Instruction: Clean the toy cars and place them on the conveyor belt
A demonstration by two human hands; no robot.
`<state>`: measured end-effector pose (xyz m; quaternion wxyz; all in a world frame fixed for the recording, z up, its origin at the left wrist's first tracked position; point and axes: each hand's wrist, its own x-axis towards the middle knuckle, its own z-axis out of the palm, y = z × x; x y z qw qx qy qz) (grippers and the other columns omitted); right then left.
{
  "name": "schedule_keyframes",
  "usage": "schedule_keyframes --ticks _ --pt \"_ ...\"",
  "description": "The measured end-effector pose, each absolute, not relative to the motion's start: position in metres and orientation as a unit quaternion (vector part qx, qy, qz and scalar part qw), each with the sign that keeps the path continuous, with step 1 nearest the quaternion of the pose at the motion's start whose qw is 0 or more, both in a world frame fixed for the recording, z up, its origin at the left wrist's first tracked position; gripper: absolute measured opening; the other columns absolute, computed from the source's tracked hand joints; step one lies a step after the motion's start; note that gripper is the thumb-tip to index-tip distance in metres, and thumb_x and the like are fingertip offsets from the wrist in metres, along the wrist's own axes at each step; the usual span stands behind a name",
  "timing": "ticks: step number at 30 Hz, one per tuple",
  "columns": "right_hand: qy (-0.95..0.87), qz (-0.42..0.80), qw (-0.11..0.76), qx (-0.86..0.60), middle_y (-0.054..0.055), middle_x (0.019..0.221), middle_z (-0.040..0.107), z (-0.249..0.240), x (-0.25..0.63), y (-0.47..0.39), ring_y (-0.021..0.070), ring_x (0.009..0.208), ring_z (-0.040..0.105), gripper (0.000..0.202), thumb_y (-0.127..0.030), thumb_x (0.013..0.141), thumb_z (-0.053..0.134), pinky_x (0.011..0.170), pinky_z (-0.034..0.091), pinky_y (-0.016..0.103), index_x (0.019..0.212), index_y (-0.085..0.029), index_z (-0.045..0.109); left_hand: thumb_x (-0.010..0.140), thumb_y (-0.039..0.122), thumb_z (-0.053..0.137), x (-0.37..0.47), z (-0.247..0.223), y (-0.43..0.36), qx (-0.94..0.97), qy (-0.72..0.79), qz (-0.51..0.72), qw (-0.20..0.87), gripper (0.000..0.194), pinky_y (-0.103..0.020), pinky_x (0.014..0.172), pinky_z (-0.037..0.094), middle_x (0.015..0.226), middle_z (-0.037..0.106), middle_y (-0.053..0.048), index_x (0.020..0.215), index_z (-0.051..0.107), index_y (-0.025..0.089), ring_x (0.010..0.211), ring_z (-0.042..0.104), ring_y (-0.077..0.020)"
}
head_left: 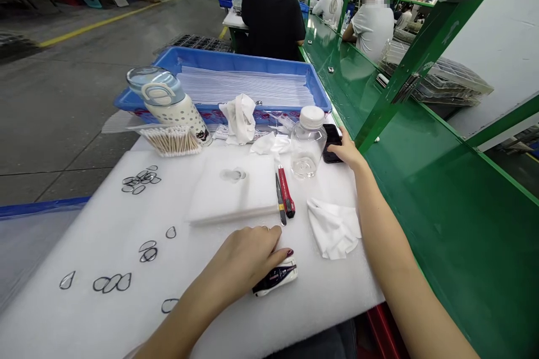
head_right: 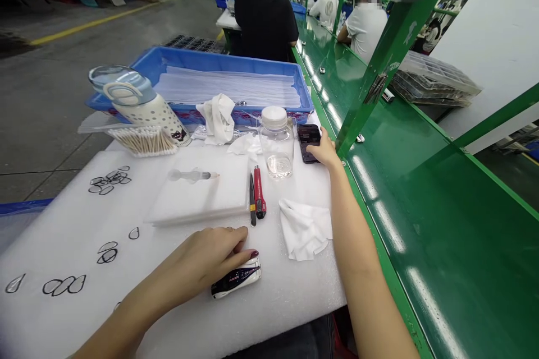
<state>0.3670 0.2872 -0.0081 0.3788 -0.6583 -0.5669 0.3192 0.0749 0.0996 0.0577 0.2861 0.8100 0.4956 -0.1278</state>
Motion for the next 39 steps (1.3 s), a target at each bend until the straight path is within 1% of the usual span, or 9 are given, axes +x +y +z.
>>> schedule_keyframes --ticks 2,6,11,16,19,25,30,36,39 --pt "-0.555 0.347 0.384 -0.652 0.01 0.132 0.055 -0.003 0.371 0.284 0.0334 0.122 0.049 0.097 -0.025 0.063 0.065 0.105 0.042 0.051 0.151 -0.027 0.025 0.096 0.04 0.038 0.075 0.058 0.1 0.81 0.495 -0.132 0.285 0.031 -0.032 0.057 0.029 0.077 0.062 -0.005 0.07 0.04 0.022 0.064 0.057 -0.0216" --pt "-0.527 0.397 0.398 -0.637 0.01 0.117 0.062 0.006 0.379 0.278 0.0271 0.106 0.058 0.096 -0.018 0.062 0.054 0.094 0.05 0.044 0.153 -0.02 0.023 0.096 0.041 0.038 0.075 0.056 0.101 0.808 0.497 -0.139 0.284 0.032 -0.032 0.057 0.029 0.075 0.062 -0.004 0.071 0.04 0.022 0.064 0.056 -0.022" --pt "-0.517 0.424 0.415 -0.617 0.004 0.104 0.061 0.008 0.381 0.276 0.0217 0.096 0.058 0.096 -0.011 0.059 0.052 0.085 0.052 0.036 0.151 -0.027 0.028 0.096 0.043 0.037 0.075 0.052 0.102 0.801 0.503 -0.144 0.29 0.033 -0.032 0.058 0.028 0.075 0.062 -0.003 0.071 0.04 0.022 0.066 0.056 -0.0221" --pt "-0.512 0.42 0.42 -0.62 0.003 0.099 0.057 0.007 0.377 0.277 0.0183 0.086 0.055 0.098 -0.006 0.058 0.052 0.073 0.049 0.029 0.151 -0.027 0.031 0.096 0.044 0.037 0.076 0.053 0.101 0.795 0.51 -0.144 0.296 0.034 -0.031 0.059 0.029 0.075 0.062 -0.003 0.072 0.042 0.022 0.067 0.056 -0.0217" --pt "-0.514 0.418 0.417 -0.622 0.003 0.099 0.057 0.011 0.376 0.275 0.0172 0.084 0.054 0.098 -0.004 0.058 0.048 0.071 0.048 0.028 0.151 -0.027 0.031 0.096 0.044 0.037 0.076 0.053 0.101 0.795 0.51 -0.141 0.297 0.034 -0.032 0.059 0.029 0.074 0.061 -0.003 0.072 0.042 0.022 0.066 0.056 -0.0216" --pt "-0.524 0.398 0.402 -0.637 0.005 0.104 0.058 0.016 0.373 0.273 0.0198 0.089 0.056 0.087 -0.012 0.069 0.053 0.08 0.049 0.033 0.152 -0.028 0.031 0.097 0.045 0.037 0.076 0.052 0.101 0.797 0.507 -0.143 0.296 0.035 -0.032 0.059 0.028 0.074 0.061 -0.002 0.071 0.041 0.022 0.066 0.055 -0.0213" --pt "-0.537 0.356 0.39 -0.659 0.01 0.117 0.057 0.005 0.369 0.282 0.026 0.101 0.056 0.093 -0.022 0.068 0.062 0.091 0.049 0.041 0.154 -0.021 0.027 0.097 0.045 0.037 0.076 0.053 0.102 0.794 0.51 -0.146 0.296 0.035 -0.032 0.059 0.028 0.074 0.061 -0.002 0.072 0.042 0.021 0.066 0.055 -0.0211" --pt "-0.542 0.308 0.385 -0.681 0.012 0.138 0.047 -0.012 0.365 0.291 0.0362 0.126 0.042 0.092 -0.035 0.066 0.069 0.105 0.039 0.053 0.15 -0.026 0.031 0.096 0.043 0.037 0.076 0.055 0.102 0.799 0.507 -0.145 0.287 0.034 -0.032 0.058 0.028 0.075 0.061 -0.003 0.071 0.042 0.021 0.066 0.056 -0.0212" --pt "-0.537 0.296 0.393 -0.685 0.013 0.142 0.043 -0.014 0.362 0.293 0.0399 0.133 0.034 0.094 -0.036 0.064 0.071 0.109 0.033 0.057 0.149 -0.025 0.032 0.096 0.043 0.038 0.076 0.056 0.102 0.799 0.508 -0.147 0.287 0.034 -0.032 0.058 0.027 0.074 0.061 -0.003 0.07 0.042 0.021 0.065 0.055 -0.0209"
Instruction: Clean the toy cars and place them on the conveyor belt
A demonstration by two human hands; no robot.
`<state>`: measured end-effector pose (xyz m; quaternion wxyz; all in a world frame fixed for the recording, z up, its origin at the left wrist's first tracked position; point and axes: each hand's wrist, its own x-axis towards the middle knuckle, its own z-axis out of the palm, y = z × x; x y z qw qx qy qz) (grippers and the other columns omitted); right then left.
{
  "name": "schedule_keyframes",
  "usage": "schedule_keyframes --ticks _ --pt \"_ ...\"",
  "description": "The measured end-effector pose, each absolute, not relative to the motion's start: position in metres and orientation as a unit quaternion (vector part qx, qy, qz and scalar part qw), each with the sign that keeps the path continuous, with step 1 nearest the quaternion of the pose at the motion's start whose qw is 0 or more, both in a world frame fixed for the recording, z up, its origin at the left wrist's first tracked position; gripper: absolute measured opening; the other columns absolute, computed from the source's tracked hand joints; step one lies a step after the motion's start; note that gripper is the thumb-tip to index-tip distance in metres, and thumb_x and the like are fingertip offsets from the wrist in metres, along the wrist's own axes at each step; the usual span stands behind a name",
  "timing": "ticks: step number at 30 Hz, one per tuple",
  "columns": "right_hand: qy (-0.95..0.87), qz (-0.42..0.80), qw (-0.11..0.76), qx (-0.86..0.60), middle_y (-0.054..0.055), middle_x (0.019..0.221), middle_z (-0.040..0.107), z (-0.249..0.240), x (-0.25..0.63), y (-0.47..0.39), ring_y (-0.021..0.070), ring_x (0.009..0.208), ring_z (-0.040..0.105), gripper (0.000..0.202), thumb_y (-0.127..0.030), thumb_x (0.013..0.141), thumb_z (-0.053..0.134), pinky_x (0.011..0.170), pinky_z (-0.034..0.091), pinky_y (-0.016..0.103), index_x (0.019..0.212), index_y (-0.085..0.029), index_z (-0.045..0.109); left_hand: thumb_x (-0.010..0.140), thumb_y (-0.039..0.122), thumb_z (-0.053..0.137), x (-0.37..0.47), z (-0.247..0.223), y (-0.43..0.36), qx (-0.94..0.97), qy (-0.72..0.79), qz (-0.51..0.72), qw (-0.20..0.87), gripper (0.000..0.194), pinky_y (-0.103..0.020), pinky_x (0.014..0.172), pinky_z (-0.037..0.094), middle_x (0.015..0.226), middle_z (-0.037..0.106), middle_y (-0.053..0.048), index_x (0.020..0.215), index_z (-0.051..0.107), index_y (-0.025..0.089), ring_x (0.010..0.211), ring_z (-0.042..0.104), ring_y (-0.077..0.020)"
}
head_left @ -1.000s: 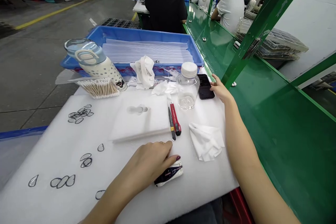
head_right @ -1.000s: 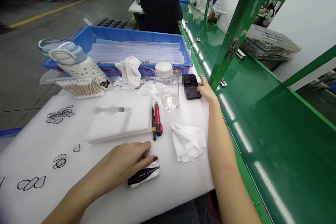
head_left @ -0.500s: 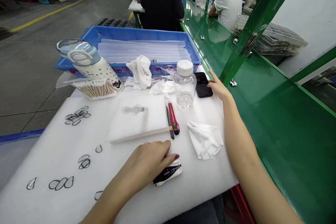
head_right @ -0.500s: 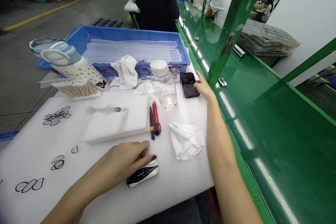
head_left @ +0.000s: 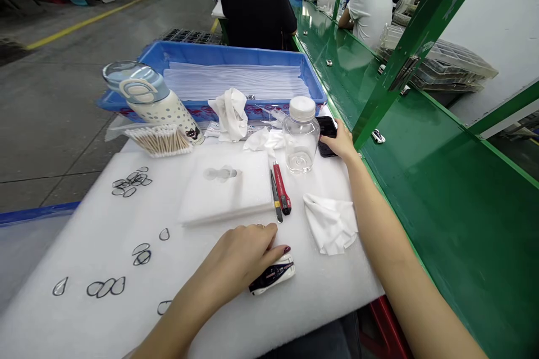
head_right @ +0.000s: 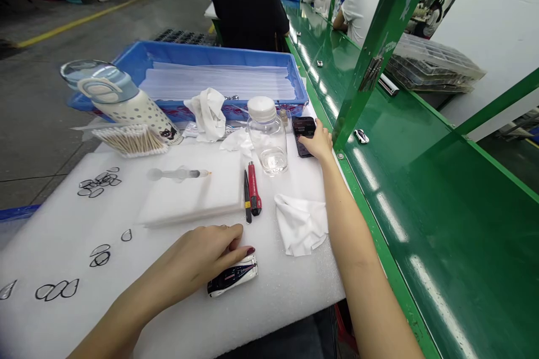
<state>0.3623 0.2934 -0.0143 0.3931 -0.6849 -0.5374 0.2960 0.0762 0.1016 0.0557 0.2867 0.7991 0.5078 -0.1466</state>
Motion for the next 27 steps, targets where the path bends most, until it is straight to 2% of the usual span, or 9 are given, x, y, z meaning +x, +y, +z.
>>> schedule_keyframes --ticks 2,5,8,11,14,20,27 --pt "-0.532 0.31 0.399 -0.68 0.013 0.137 0.048 -0.012 0.364 0.292 0.0387 0.13 0.039 0.091 -0.035 0.066 0.068 0.107 0.037 0.056 0.15 -0.025 0.032 0.096 0.043 0.038 0.076 0.057 0.101 0.799 0.507 -0.147 0.288 0.034 -0.031 0.058 0.028 0.074 0.061 -0.003 0.07 0.041 0.021 0.065 0.055 -0.0206" --pt "-0.524 0.364 0.405 -0.655 0.012 0.12 0.059 -0.003 0.374 0.285 0.0318 0.113 0.055 0.085 -0.025 0.069 0.058 0.097 0.047 0.049 0.15 -0.019 0.031 0.097 0.041 0.038 0.076 0.058 0.101 0.799 0.507 -0.148 0.288 0.033 -0.031 0.058 0.028 0.074 0.061 -0.003 0.07 0.041 0.021 0.065 0.055 -0.0204" --pt "-0.524 0.416 0.416 -0.616 0.011 0.115 0.061 0.006 0.385 0.276 0.0241 0.104 0.06 0.092 -0.013 0.06 0.054 0.091 0.052 0.038 0.15 -0.016 0.03 0.097 0.042 0.037 0.076 0.057 0.1 0.802 0.504 -0.147 0.285 0.034 -0.031 0.058 0.027 0.074 0.061 -0.002 0.07 0.039 0.021 0.065 0.054 -0.0202" --pt "-0.527 0.447 0.424 -0.585 0.008 0.117 0.061 0.01 0.391 0.269 0.0205 0.105 0.059 0.099 -0.006 0.053 0.053 0.09 0.052 0.033 0.149 -0.023 0.033 0.097 0.043 0.037 0.076 0.057 0.1 0.802 0.503 -0.146 0.285 0.034 -0.031 0.058 0.027 0.074 0.06 -0.002 0.07 0.038 0.022 0.064 0.054 -0.0199" --pt "-0.52 0.459 0.431 -0.577 0.006 0.116 0.061 0.011 0.391 0.269 0.0195 0.105 0.058 0.096 -0.007 0.055 0.053 0.091 0.052 0.033 0.147 -0.027 0.035 0.096 0.042 0.038 0.076 0.057 0.1 0.803 0.503 -0.143 0.287 0.034 -0.032 0.058 0.028 0.074 0.061 -0.002 0.07 0.039 0.021 0.063 0.054 -0.0198" --pt "-0.514 0.447 0.435 -0.589 0.006 0.11 0.061 0.008 0.387 0.273 0.0193 0.098 0.059 0.092 -0.007 0.058 0.053 0.091 0.052 0.034 0.147 -0.024 0.037 0.096 0.042 0.038 0.077 0.059 0.1 0.804 0.503 -0.142 0.283 0.033 -0.031 0.058 0.029 0.073 0.061 -0.002 0.07 0.04 0.021 0.064 0.055 -0.0198" --pt "-0.506 0.414 0.431 -0.621 0.006 0.11 0.062 0.01 0.384 0.275 0.0198 0.099 0.058 0.091 -0.012 0.063 0.049 0.097 0.047 0.039 0.151 -0.021 0.03 0.095 0.043 0.036 0.073 0.052 0.101 0.811 0.498 -0.123 0.281 0.034 -0.031 0.056 0.029 0.072 0.062 -0.003 0.069 0.041 0.021 0.062 0.055 -0.0194"
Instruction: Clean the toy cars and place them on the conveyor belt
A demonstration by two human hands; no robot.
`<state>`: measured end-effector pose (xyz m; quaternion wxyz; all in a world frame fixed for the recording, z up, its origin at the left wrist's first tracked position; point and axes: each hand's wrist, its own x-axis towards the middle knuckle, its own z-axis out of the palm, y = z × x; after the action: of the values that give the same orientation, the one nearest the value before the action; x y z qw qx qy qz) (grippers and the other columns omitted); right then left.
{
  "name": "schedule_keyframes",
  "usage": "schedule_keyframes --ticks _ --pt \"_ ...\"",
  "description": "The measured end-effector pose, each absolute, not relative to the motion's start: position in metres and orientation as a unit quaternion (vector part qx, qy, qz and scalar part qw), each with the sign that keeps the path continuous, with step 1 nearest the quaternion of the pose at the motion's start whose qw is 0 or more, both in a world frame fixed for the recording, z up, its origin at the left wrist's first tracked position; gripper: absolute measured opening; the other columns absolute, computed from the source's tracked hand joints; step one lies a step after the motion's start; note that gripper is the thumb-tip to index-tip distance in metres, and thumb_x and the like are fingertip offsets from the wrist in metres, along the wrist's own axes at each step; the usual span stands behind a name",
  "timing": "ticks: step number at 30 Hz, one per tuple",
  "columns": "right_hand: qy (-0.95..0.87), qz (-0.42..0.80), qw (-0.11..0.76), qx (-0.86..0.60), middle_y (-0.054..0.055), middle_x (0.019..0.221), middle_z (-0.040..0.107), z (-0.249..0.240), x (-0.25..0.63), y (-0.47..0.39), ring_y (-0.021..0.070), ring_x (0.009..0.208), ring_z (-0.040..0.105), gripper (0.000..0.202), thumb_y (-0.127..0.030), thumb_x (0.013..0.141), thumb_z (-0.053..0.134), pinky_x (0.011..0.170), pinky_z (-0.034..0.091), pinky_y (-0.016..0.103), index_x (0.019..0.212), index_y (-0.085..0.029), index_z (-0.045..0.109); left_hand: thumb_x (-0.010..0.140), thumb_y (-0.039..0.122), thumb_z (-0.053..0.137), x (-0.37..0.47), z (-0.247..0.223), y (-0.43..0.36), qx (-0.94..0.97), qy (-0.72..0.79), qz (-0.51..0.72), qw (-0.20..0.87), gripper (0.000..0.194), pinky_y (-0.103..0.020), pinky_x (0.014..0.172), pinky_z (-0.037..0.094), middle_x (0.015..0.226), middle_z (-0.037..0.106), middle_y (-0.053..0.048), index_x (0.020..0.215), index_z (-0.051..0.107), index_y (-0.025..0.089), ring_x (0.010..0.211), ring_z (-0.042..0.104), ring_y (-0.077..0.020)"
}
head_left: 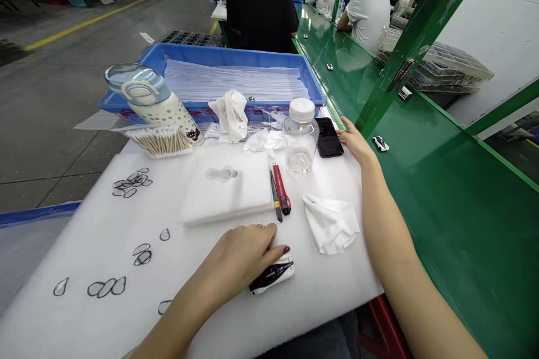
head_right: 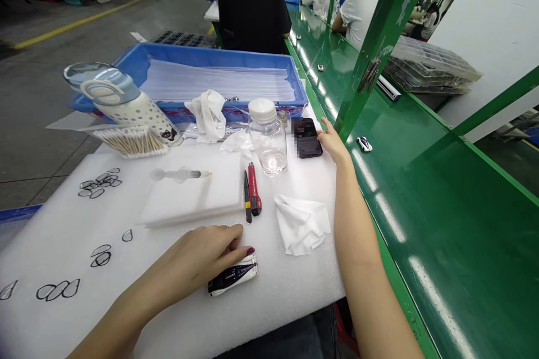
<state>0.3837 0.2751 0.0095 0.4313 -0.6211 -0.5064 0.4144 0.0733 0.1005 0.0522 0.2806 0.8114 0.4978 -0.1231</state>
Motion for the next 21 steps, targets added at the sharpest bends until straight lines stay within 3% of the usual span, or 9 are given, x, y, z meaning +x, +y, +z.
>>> schedule_keyframes --ticks 3,10,21 --pt "-0.503 0.392 0.421 -0.645 0.006 0.11 0.061 0.006 0.379 0.28 0.0231 0.102 0.057 0.084 -0.017 0.065 0.051 0.097 0.046 0.041 0.148 -0.019 0.035 0.095 0.044 0.037 0.072 0.049 0.101 0.813 0.497 -0.118 0.279 0.034 -0.031 0.055 0.028 0.072 0.062 -0.003 0.069 0.041 0.022 0.061 0.055 -0.0199" --pt "-0.501 0.328 0.412 -0.687 0.009 0.123 0.056 -0.01 0.364 0.292 0.0304 0.113 0.052 0.09 -0.032 0.066 0.062 0.097 0.045 0.045 0.149 -0.023 0.03 0.097 0.042 0.037 0.076 0.058 0.101 0.803 0.503 -0.146 0.283 0.034 -0.03 0.057 0.029 0.075 0.062 -0.003 0.071 0.041 0.021 0.065 0.056 -0.0208" --pt "-0.487 0.318 0.41 -0.702 0.008 0.114 0.06 -0.01 0.367 0.294 0.0262 0.105 0.058 0.077 -0.032 0.07 0.059 0.089 0.048 0.038 0.143 -0.02 0.037 0.097 0.042 0.038 0.076 0.059 0.101 0.805 0.499 -0.149 0.283 0.033 -0.031 0.057 0.029 0.076 0.062 -0.003 0.072 0.042 0.021 0.065 0.056 -0.0201"
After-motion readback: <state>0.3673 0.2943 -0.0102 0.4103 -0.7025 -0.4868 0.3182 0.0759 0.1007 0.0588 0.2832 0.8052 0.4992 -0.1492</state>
